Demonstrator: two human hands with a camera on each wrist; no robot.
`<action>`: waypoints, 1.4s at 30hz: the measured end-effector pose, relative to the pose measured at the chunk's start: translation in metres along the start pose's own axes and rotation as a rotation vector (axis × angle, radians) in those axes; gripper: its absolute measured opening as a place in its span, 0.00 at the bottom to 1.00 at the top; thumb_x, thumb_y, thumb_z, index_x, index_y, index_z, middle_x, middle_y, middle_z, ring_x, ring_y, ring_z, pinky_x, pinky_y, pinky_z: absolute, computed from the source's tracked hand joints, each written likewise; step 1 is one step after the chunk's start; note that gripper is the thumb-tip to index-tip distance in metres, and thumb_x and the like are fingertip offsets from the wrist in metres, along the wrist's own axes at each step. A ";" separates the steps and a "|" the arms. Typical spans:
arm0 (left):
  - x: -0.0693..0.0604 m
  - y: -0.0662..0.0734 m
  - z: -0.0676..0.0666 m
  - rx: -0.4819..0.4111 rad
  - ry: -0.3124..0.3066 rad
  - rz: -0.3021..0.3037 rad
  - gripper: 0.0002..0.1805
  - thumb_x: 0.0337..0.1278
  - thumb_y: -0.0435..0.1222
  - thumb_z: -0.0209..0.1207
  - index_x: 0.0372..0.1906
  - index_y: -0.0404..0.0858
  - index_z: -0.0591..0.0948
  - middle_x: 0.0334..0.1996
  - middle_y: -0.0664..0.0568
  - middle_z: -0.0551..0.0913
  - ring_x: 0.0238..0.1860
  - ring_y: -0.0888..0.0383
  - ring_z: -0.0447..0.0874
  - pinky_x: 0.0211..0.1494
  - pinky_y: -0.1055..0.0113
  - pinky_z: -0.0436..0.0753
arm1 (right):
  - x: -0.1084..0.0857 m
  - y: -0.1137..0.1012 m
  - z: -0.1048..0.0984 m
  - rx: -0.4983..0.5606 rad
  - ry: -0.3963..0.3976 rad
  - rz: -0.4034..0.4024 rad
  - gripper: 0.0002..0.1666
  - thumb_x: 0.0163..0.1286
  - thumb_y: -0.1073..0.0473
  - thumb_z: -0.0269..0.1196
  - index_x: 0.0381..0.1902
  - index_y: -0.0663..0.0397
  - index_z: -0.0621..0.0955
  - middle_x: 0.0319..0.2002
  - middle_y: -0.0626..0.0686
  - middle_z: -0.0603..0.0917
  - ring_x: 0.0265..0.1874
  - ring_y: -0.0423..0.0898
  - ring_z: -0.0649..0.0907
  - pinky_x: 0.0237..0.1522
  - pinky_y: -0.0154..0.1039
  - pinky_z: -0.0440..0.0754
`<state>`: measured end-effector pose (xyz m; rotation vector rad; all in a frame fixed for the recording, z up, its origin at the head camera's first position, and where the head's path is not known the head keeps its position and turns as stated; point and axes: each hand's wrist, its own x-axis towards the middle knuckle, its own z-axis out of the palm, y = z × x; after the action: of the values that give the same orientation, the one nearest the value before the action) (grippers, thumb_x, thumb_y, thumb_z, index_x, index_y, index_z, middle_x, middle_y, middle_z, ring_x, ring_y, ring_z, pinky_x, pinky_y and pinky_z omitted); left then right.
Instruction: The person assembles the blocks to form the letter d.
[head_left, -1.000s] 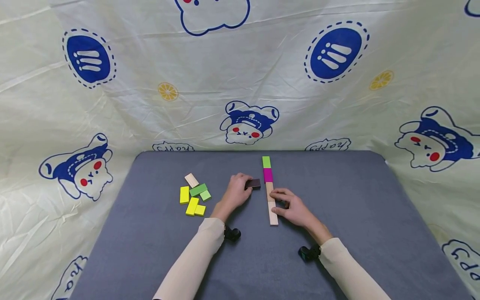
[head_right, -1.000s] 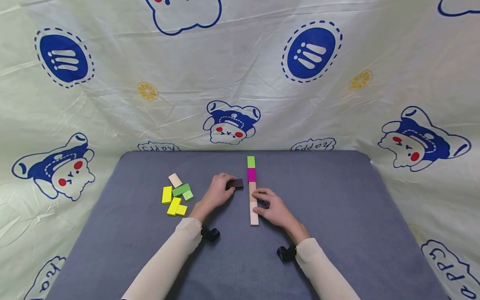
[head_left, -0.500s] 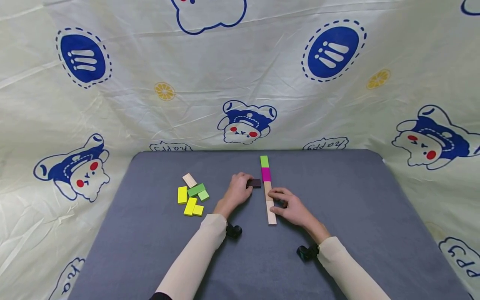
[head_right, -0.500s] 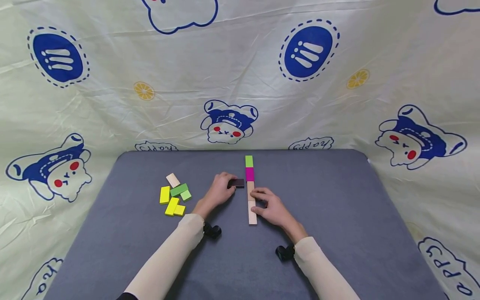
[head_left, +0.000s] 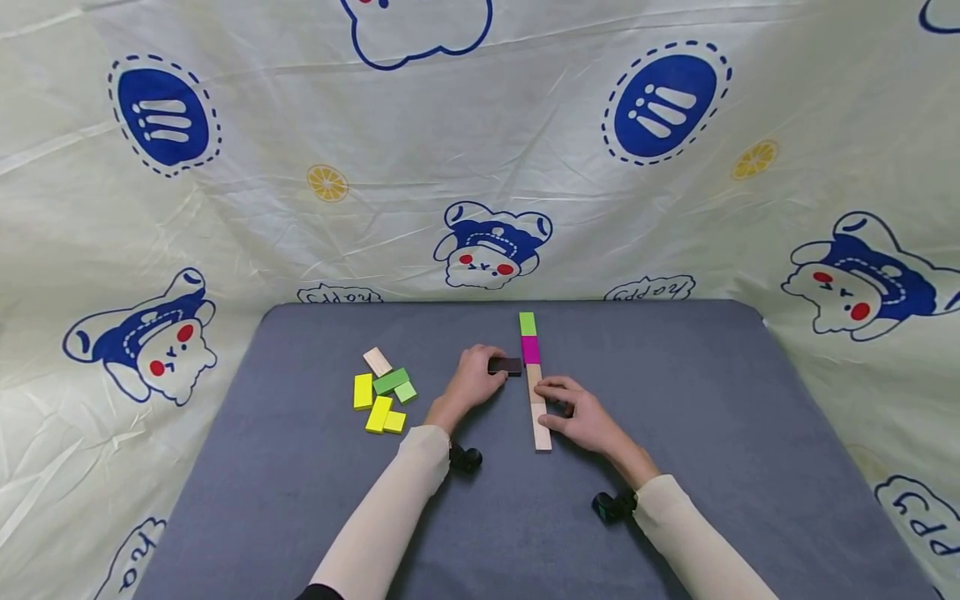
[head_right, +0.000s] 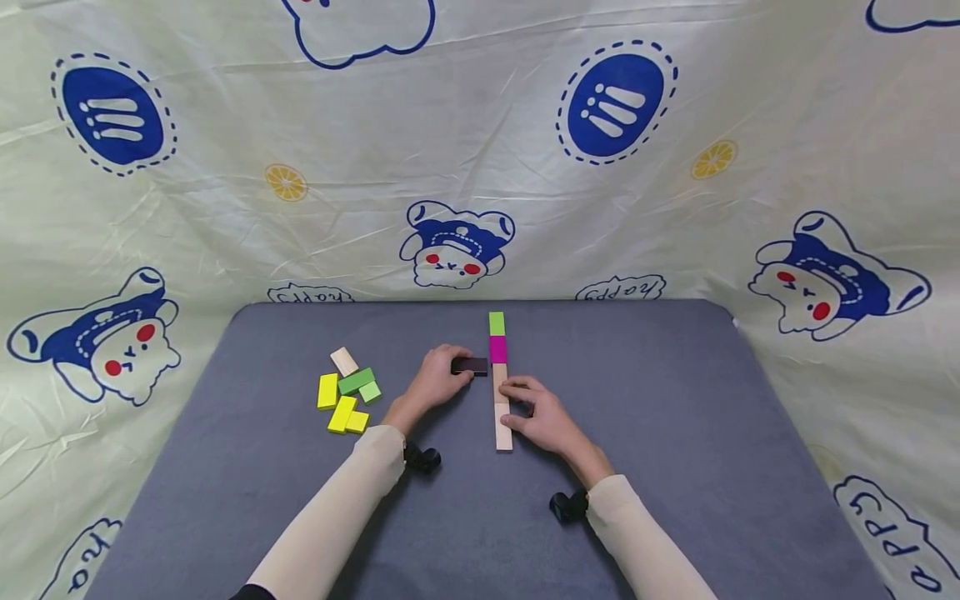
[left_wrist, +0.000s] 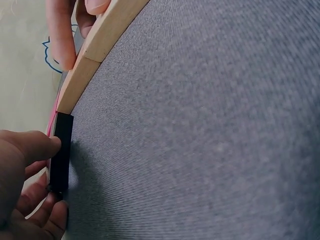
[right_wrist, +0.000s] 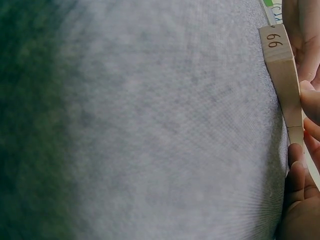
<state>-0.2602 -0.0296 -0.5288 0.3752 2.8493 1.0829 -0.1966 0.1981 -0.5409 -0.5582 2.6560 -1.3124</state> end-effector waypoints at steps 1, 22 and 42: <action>0.000 0.000 0.000 -0.001 0.000 -0.003 0.16 0.67 0.36 0.64 0.57 0.38 0.85 0.57 0.41 0.82 0.60 0.42 0.76 0.65 0.50 0.76 | 0.000 0.000 0.000 0.002 -0.001 0.001 0.29 0.68 0.59 0.71 0.66 0.58 0.80 0.67 0.58 0.76 0.57 0.55 0.79 0.50 0.45 0.78; 0.002 0.004 0.004 0.004 0.016 0.017 0.17 0.68 0.37 0.64 0.58 0.36 0.85 0.58 0.40 0.83 0.64 0.42 0.76 0.67 0.49 0.75 | 0.002 0.000 0.001 -0.012 0.009 0.011 0.29 0.67 0.59 0.71 0.65 0.58 0.81 0.67 0.58 0.76 0.58 0.54 0.78 0.50 0.42 0.77; -0.003 0.006 -0.004 -0.047 -0.029 0.030 0.31 0.63 0.41 0.67 0.70 0.38 0.76 0.66 0.40 0.77 0.68 0.43 0.74 0.70 0.49 0.74 | 0.001 0.001 0.002 -0.023 0.015 -0.005 0.29 0.68 0.60 0.71 0.65 0.59 0.81 0.67 0.59 0.76 0.56 0.54 0.78 0.49 0.42 0.77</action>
<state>-0.2572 -0.0285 -0.5225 0.4284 2.7965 1.1375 -0.1972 0.1967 -0.5424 -0.5602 2.6866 -1.2944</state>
